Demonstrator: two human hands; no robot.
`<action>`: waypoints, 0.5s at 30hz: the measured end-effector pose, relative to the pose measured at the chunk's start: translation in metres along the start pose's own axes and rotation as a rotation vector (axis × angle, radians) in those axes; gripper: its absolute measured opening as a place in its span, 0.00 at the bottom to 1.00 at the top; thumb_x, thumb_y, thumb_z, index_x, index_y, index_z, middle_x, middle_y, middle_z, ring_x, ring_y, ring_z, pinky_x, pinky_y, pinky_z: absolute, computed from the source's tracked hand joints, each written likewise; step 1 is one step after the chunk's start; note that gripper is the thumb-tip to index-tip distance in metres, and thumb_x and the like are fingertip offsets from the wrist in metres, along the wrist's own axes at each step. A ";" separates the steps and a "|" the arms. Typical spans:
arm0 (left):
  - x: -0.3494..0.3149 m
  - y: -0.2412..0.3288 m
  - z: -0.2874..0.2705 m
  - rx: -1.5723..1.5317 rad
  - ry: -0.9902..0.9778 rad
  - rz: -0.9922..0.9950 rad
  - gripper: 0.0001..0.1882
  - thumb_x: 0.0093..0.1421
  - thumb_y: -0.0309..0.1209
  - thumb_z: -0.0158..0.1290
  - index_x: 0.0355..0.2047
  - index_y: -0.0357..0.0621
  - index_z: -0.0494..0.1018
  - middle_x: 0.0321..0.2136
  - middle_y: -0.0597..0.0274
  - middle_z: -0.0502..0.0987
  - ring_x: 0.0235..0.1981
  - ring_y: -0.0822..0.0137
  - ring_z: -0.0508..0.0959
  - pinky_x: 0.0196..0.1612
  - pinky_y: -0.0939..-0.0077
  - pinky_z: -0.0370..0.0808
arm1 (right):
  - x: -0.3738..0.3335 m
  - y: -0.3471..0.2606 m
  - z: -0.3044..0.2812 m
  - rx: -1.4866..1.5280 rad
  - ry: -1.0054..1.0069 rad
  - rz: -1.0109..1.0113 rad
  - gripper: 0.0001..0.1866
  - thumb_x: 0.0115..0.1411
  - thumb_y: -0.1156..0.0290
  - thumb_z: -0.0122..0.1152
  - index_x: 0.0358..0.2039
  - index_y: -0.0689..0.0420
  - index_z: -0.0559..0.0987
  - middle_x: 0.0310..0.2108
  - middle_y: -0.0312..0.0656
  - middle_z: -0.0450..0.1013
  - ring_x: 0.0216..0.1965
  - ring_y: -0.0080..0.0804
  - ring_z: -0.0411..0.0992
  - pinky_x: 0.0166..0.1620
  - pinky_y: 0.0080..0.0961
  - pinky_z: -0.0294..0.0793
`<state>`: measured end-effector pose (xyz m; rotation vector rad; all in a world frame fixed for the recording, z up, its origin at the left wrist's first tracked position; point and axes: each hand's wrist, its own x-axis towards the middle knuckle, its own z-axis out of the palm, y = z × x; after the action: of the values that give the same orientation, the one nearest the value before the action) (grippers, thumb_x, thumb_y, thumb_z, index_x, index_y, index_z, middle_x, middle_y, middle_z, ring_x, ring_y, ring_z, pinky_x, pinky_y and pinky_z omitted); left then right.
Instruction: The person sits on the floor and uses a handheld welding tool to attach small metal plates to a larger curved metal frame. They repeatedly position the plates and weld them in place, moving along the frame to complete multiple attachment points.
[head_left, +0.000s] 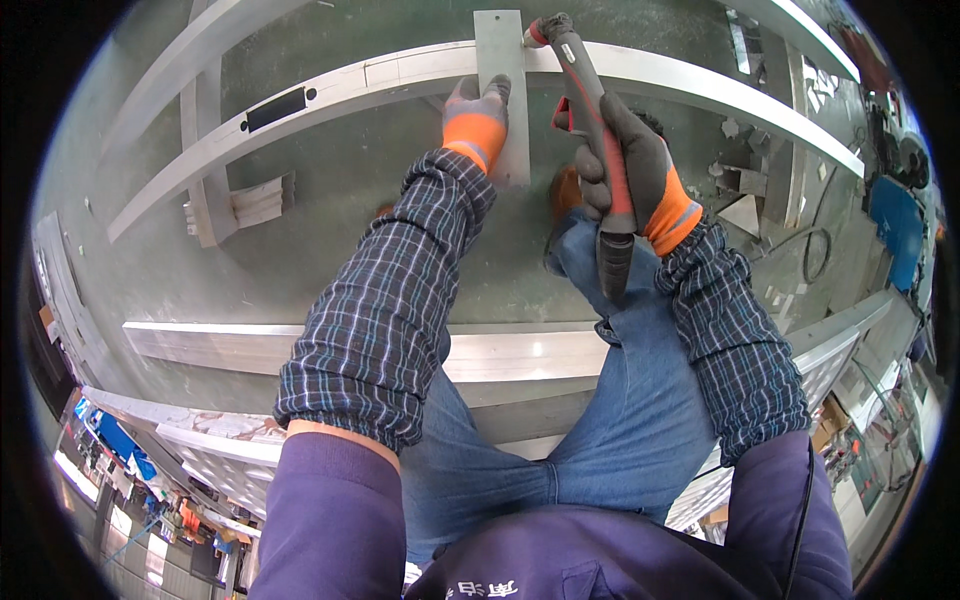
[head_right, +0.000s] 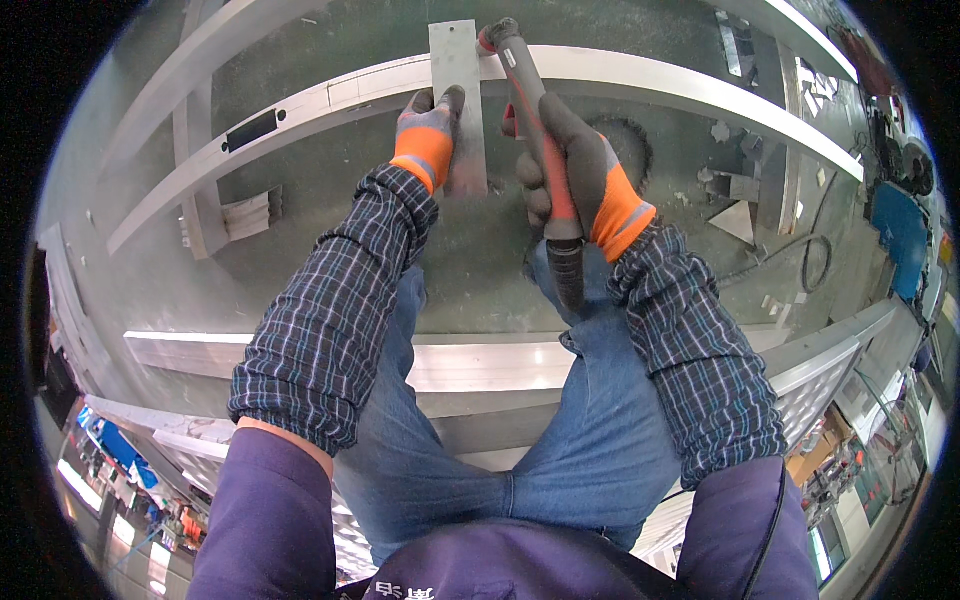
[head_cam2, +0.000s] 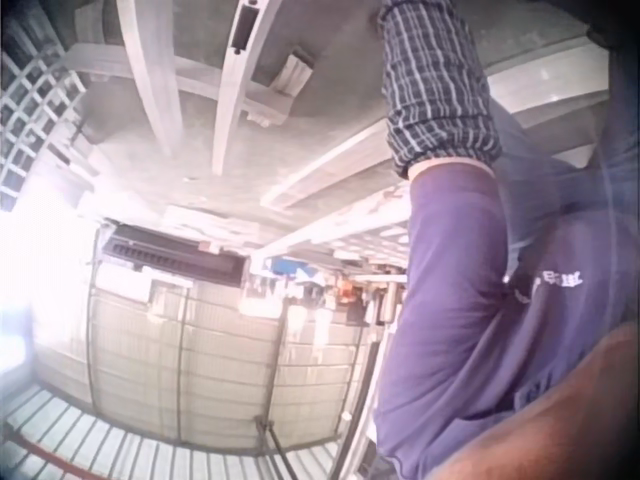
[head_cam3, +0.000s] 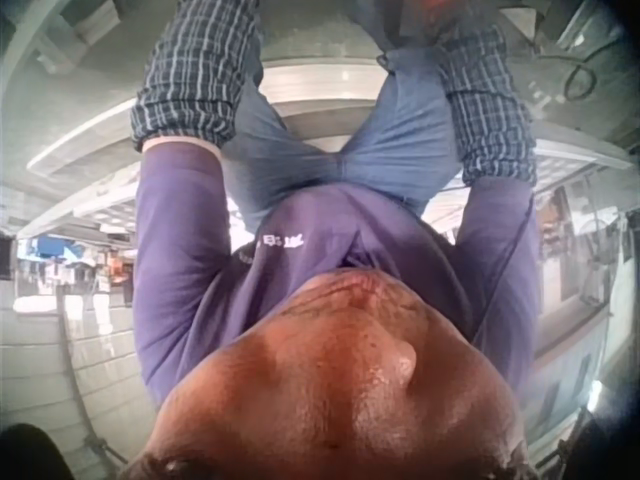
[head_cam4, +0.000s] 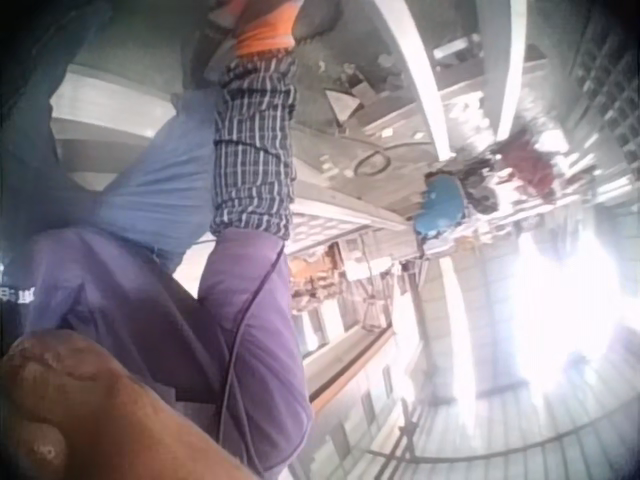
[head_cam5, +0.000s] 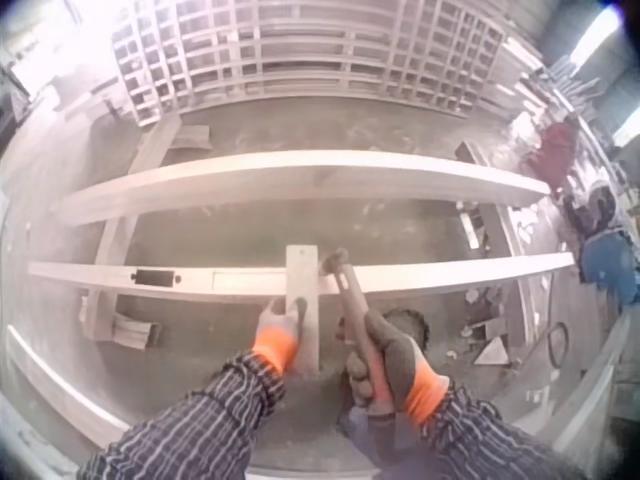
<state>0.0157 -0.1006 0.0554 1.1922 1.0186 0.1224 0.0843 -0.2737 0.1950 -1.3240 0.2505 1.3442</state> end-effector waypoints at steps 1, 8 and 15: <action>0.001 0.000 0.000 0.006 0.000 0.010 0.23 0.66 0.40 0.59 0.52 0.34 0.76 0.42 0.51 0.83 0.40 0.57 0.81 0.44 0.65 0.77 | 0.000 0.000 0.000 -0.001 -0.003 0.003 0.35 0.69 0.35 0.44 0.58 0.55 0.72 0.20 0.29 0.66 0.14 0.20 0.67 0.21 0.27 0.74; 0.001 0.000 -0.001 -0.034 -0.002 -0.022 0.25 0.65 0.41 0.61 0.55 0.35 0.74 0.43 0.50 0.82 0.40 0.57 0.82 0.45 0.66 0.78 | 0.006 0.002 -0.002 -0.024 -0.003 -0.007 0.37 0.68 0.35 0.46 0.58 0.57 0.72 0.21 0.31 0.67 0.16 0.23 0.68 0.22 0.28 0.74; 0.002 -0.001 -0.003 -0.034 -0.005 -0.036 0.26 0.65 0.41 0.61 0.56 0.37 0.73 0.44 0.50 0.82 0.40 0.57 0.82 0.45 0.66 0.78 | 0.007 0.006 0.001 -0.088 0.040 -0.024 0.42 0.63 0.30 0.51 0.58 0.58 0.72 0.22 0.33 0.68 0.17 0.23 0.69 0.22 0.29 0.75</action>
<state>0.0142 -0.0976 0.0528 1.1423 1.0297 0.1084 0.0811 -0.2706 0.1867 -1.4247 0.2041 1.3226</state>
